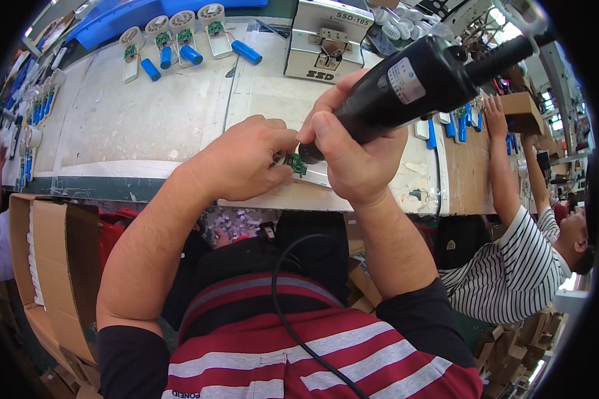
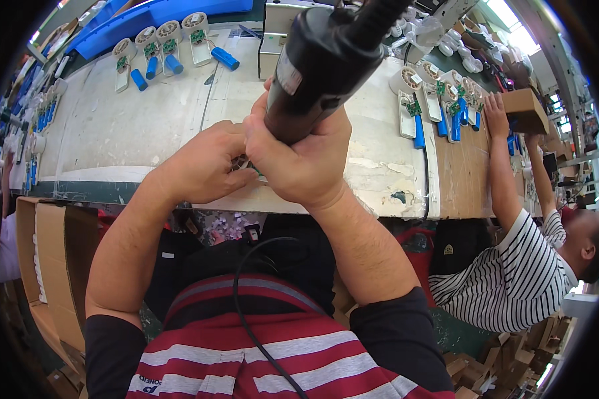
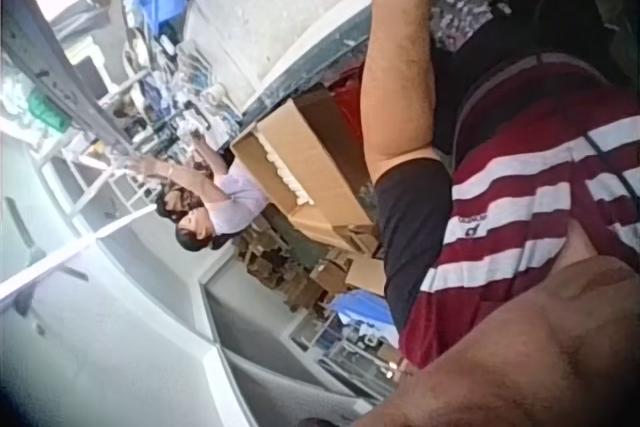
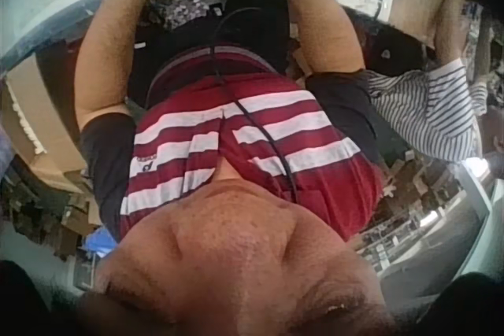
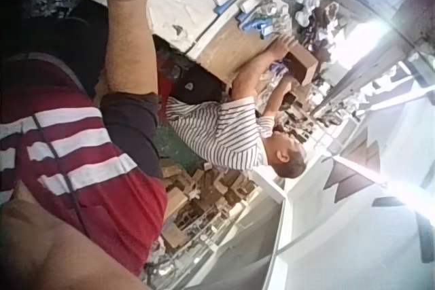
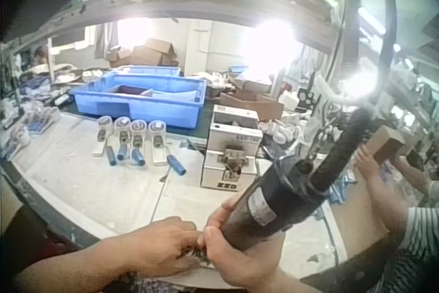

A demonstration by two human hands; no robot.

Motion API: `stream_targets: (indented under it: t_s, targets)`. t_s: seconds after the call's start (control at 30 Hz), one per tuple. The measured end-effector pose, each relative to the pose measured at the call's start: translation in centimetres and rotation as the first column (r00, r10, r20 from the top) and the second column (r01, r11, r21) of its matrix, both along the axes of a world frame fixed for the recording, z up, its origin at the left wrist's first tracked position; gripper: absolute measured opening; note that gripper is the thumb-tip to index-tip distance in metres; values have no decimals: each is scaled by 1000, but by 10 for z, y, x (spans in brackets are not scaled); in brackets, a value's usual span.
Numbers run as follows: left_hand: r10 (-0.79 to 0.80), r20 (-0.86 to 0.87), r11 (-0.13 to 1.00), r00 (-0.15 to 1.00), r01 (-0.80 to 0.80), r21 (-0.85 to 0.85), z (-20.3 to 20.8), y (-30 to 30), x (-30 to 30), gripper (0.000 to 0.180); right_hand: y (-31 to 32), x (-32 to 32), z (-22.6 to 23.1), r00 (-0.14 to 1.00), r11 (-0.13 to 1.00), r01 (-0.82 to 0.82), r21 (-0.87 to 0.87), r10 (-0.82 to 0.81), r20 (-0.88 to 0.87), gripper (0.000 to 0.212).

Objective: Assembling electronic components on circuit boards in a factory assembly line.

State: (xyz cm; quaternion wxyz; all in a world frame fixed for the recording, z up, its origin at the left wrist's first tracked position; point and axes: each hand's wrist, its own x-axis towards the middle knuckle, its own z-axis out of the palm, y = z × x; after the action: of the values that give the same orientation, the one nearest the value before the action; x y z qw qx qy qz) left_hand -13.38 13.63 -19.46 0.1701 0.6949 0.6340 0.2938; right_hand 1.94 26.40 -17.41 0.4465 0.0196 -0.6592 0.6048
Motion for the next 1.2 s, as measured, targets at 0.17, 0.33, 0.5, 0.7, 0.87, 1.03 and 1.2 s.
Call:
stream_targets:
  t_s: [0.17, 0.33, 0.5, 0.7, 0.87, 1.03, 1.2]
  targets:
    - [-17, -15, 1000, 1000, 17, 16, 4, 0, -1, 24, 3, -1, 19, 999, 998, 40, -45, -41, -27, 48]
    - [9, -21, 999, 1000, -10, -47, 10, 0, 4, 21, 72, -28, 56, 966, 979, 200, 26, -193, -173, 48]
    - [18, -14, 1000, 1000, -19, -25, 8, -3, 4, 22, 99, -72, 88, 954, 959, 274, -69, -280, -106, 20]
    - [20, -3, 999, 1000, -20, -24, 11, -2, 3, 25, 126, -98, 70, 938, 938, 344, -45, -346, -35, 20]
    - [20, 9, 1000, 1000, -20, -2, 10, -1, 3, 25, 130, -105, 62, 933, 935, 347, -70, -352, -74, 28]
    - [27, 17, 1000, 999, -27, -10, 9, -1, 4, 24, 135, -107, 55, 933, 936, 340, -91, -347, -89, 31]
    - [33, 13, 999, 999, -33, -18, 11, -2, 4, 24, 131, -105, 55, 945, 951, 293, -101, -304, -116, 32]
